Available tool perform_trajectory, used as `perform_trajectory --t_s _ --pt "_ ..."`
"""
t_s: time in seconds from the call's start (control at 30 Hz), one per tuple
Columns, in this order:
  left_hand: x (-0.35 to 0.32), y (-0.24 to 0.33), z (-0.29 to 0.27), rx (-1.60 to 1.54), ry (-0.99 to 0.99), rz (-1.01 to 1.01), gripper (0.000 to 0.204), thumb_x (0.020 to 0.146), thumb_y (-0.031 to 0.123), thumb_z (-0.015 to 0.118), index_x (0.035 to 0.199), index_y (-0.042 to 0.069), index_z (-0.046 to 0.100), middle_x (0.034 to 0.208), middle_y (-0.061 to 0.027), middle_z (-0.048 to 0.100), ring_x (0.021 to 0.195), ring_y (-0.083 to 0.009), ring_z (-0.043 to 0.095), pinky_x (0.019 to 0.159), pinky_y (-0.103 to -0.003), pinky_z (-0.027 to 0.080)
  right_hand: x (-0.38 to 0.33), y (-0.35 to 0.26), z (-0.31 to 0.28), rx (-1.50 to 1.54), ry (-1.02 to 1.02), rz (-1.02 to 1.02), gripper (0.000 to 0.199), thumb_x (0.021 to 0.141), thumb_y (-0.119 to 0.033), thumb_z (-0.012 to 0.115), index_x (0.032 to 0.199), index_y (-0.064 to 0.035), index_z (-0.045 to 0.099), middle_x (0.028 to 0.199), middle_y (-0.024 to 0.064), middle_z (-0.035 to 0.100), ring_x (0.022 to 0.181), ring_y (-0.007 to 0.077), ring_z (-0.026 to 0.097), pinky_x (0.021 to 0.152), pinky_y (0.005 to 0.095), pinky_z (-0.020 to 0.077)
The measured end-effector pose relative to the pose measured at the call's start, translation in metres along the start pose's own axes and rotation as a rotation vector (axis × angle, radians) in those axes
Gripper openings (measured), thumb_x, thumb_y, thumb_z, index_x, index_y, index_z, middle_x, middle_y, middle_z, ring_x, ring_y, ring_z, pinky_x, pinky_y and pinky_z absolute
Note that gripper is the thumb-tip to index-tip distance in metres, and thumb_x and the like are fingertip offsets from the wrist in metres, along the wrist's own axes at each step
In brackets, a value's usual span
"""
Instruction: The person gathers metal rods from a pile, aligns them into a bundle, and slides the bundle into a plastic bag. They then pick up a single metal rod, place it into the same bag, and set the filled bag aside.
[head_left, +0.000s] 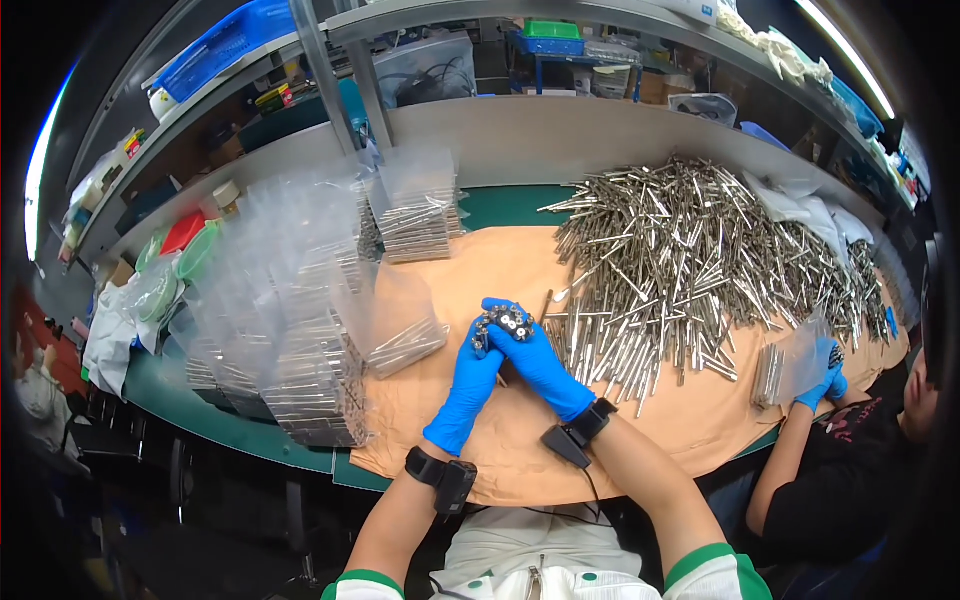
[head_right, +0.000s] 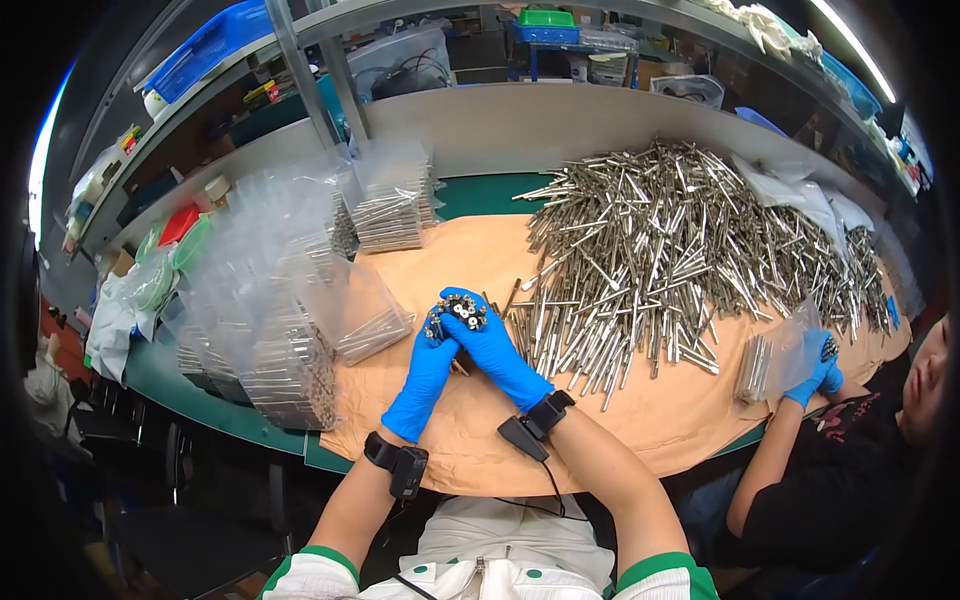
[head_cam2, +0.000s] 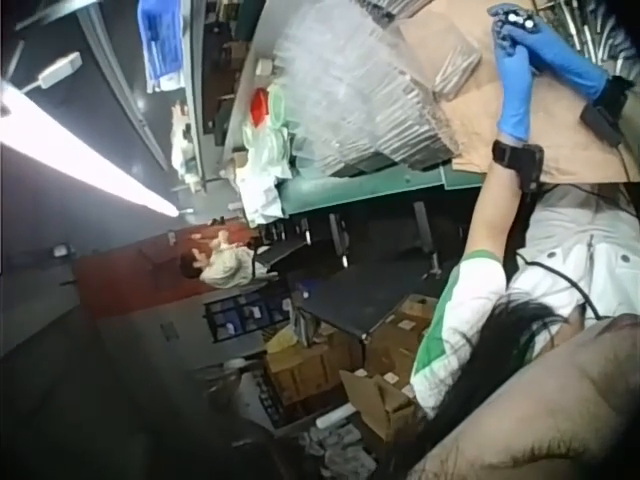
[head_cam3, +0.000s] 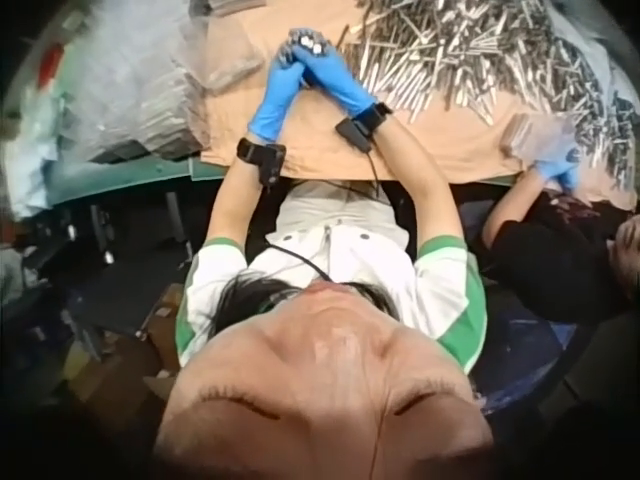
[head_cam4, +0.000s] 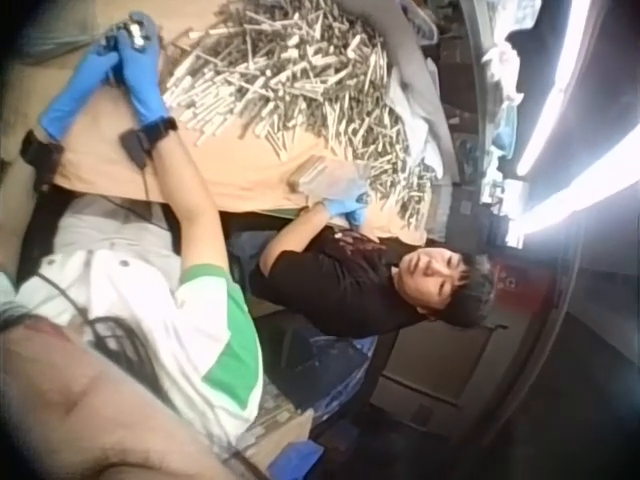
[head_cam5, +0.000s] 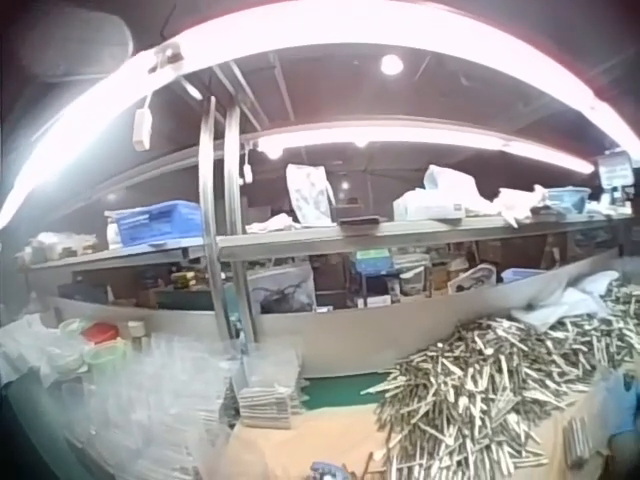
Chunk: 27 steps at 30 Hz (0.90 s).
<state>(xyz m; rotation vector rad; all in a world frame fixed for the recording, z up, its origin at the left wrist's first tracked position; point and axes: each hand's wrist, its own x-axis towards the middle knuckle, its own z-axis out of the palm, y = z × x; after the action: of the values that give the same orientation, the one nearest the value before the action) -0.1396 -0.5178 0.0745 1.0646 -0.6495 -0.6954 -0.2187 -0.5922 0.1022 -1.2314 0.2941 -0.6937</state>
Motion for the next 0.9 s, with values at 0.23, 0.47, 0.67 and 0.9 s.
perform_trajectory --t_s 0.23,0.47,0.67,0.9 --pt "0.002 0.018 -0.005 0.026 -0.148 -0.107 0.027 0.083 -0.001 0.052 0.11 0.001 0.056 0.098 -0.0032 0.06 0.09 -0.0114 0.056 0.079 -0.024 0.046 0.005 -0.007 -0.015 -0.078 -0.125 0.012 0.037 0.084 -0.01 0.061 0.119 -0.0032 0.051 0.111 0.0073 0.058 0.097 0.0117 0.055 0.086 0.0257 0.0449" --pt "-0.002 0.008 -0.015 -0.033 -0.207 -0.087 0.028 0.084 -0.001 0.052 0.112 0.003 0.054 0.103 -0.0038 0.059 0.092 -0.0117 0.055 0.081 -0.025 0.045 0.0 -0.034 -0.016 -0.225 -0.284 -0.078 0.037 0.083 -0.01 0.062 0.118 -0.0035 0.053 0.113 0.0074 0.058 0.099 0.0144 0.056 0.089 0.0281 0.0441" --pt "-0.002 0.009 -0.011 0.093 -0.176 0.046 0.031 0.084 -0.002 0.052 0.114 0.004 0.053 0.106 -0.0039 0.058 0.093 -0.0112 0.055 0.08 -0.024 0.046 -0.005 -0.041 -0.012 -0.156 -0.304 -0.079 0.044 0.082 -0.009 0.062 0.123 -0.0051 0.048 0.119 0.0076 0.055 0.105 0.0154 0.053 0.092 0.029 0.0421" --pt "0.001 0.02 -0.006 0.168 -0.167 0.011 0.038 0.079 -0.001 0.057 0.116 0.003 0.051 0.107 -0.0031 0.057 0.093 -0.0106 0.055 0.078 -0.024 0.047 -0.001 -0.031 -0.019 -0.26 -0.268 -0.081 0.058 0.076 -0.014 0.069 0.128 -0.0062 0.042 0.124 0.0082 0.05 0.111 0.0173 0.049 0.096 0.0314 0.0394"
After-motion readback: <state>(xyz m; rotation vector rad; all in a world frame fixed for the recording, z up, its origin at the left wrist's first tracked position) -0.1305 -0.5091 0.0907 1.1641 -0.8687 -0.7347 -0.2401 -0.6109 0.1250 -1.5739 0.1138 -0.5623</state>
